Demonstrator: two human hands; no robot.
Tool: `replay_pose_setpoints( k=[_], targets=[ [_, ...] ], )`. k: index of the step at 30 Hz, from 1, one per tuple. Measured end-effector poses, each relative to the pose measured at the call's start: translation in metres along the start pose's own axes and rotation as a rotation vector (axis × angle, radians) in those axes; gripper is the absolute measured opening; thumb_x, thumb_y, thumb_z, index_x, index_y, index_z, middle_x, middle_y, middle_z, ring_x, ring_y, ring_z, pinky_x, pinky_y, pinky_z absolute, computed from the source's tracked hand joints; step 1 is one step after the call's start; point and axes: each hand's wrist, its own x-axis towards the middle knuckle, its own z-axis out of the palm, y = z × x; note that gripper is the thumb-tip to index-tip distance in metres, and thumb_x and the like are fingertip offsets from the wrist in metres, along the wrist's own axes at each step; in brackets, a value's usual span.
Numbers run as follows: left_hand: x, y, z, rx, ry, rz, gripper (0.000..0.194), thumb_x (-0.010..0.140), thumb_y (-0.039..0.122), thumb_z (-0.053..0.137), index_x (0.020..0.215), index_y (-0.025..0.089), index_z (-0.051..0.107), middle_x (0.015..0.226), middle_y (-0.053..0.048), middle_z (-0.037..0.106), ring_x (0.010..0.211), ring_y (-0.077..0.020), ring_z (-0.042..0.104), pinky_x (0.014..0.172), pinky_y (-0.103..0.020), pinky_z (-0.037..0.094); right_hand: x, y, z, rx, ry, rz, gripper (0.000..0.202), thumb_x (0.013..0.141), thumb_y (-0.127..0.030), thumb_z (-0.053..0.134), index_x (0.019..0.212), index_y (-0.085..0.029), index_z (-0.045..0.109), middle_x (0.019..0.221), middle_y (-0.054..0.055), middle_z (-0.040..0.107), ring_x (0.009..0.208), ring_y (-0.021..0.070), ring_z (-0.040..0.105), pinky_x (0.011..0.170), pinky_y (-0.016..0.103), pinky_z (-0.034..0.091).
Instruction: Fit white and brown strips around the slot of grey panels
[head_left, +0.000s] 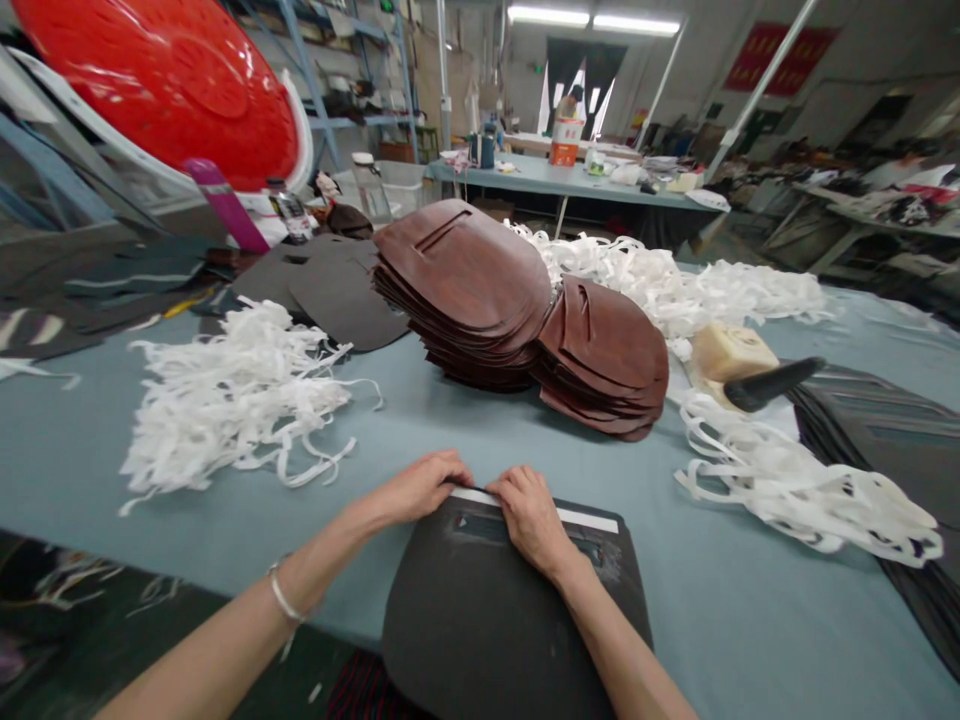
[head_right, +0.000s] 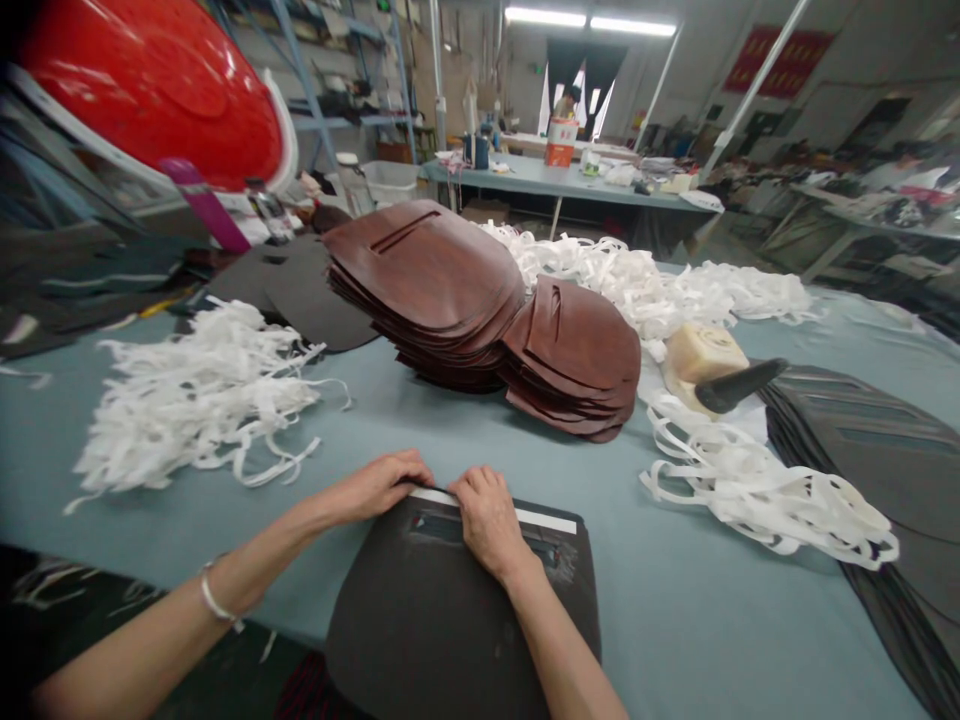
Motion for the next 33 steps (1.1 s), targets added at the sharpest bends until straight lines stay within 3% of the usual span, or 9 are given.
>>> replay_pose_setpoints(
  k=[5, 10, 14, 20, 24, 30, 33],
  targets=[
    [-0.016, 0.019, 0.027, 0.534, 0.111, 0.148, 0.028, 0.088, 0.008, 0.039, 0.099, 0.018, 0.062, 0.093, -0.006, 0.061, 0.093, -0.0199, 0.053, 0.09, -0.037, 0.04, 0.0, -0.01, -0.003, -0.192, -0.074, -0.136, 0.021, 0.092, -0.012, 0.042, 0.107, -0.016, 0.057, 0.094, 0.008, 0.055, 0.089, 0.0209, 0.043, 0.076, 0.033, 0.035],
    [-0.034, 0.034, 0.065, 0.895, 0.264, 0.057, 0.043, 0.085, 0.002, 0.036, 0.124, 0.012, 0.052, 0.115, -0.013, 0.059, 0.107, -0.0259, 0.052, 0.099, -0.044, 0.036, 0.001, -0.015, -0.01, -0.3, -0.094, -0.174, 0.017, 0.093, -0.016, 0.042, 0.1, -0.015, 0.057, 0.091, 0.007, 0.054, 0.086, 0.0209, 0.044, 0.075, 0.034, 0.035],
    [-0.037, 0.039, 0.076, 0.915, 0.288, 0.003, 0.045, 0.085, 0.003, 0.036, 0.126, 0.011, 0.052, 0.121, -0.016, 0.057, 0.112, -0.0281, 0.052, 0.101, -0.045, 0.035, -0.019, -0.001, -0.026, -0.329, -0.128, -0.175, 0.019, 0.093, -0.015, 0.042, 0.102, -0.015, 0.058, 0.092, 0.008, 0.055, 0.085, 0.021, 0.045, 0.074, 0.034, 0.037],
    [-0.038, 0.042, 0.08, 0.954, 0.268, -0.029, 0.047, 0.085, 0.003, 0.035, 0.13, 0.007, 0.048, 0.124, -0.019, 0.055, 0.118, -0.0308, 0.048, 0.103, -0.046, 0.034, -0.094, 0.046, -0.068, -0.324, -0.149, -0.146, 0.031, 0.093, -0.012, 0.037, 0.119, -0.011, 0.054, 0.105, 0.014, 0.057, 0.096, 0.0233, 0.047, 0.079, 0.037, 0.04],
    [-0.041, 0.043, 0.082, 0.937, 0.28, -0.057, 0.051, 0.086, 0.003, 0.034, 0.135, 0.011, 0.044, 0.128, -0.017, 0.054, 0.122, -0.0325, 0.046, 0.101, -0.048, 0.036, -0.131, 0.065, -0.08, -0.35, -0.091, -0.132, 0.035, 0.092, -0.011, 0.034, 0.122, -0.011, 0.053, 0.11, 0.016, 0.057, 0.101, 0.0243, 0.048, 0.082, 0.039, 0.043],
    [-0.044, 0.043, 0.076, 0.897, 0.297, -0.04, 0.05, 0.086, 0.003, 0.036, 0.134, 0.016, 0.045, 0.128, -0.015, 0.054, 0.127, -0.0303, 0.042, 0.102, -0.046, 0.035, -0.134, 0.065, -0.078, -0.384, -0.08, -0.12, 0.034, 0.087, -0.005, 0.036, 0.11, -0.014, 0.059, 0.099, 0.013, 0.061, 0.092, 0.0228, 0.052, 0.079, 0.038, 0.044],
    [-0.045, 0.041, 0.074, 0.89, 0.318, -0.018, 0.045, 0.088, 0.008, 0.039, 0.132, 0.015, 0.045, 0.126, -0.015, 0.056, 0.127, -0.0294, 0.043, 0.103, -0.046, 0.035, -0.133, 0.074, -0.077, -0.391, -0.01, -0.205, 0.034, 0.083, -0.003, 0.039, 0.103, -0.018, 0.06, 0.094, 0.01, 0.062, 0.087, 0.0215, 0.054, 0.077, 0.036, 0.043]
  ],
)
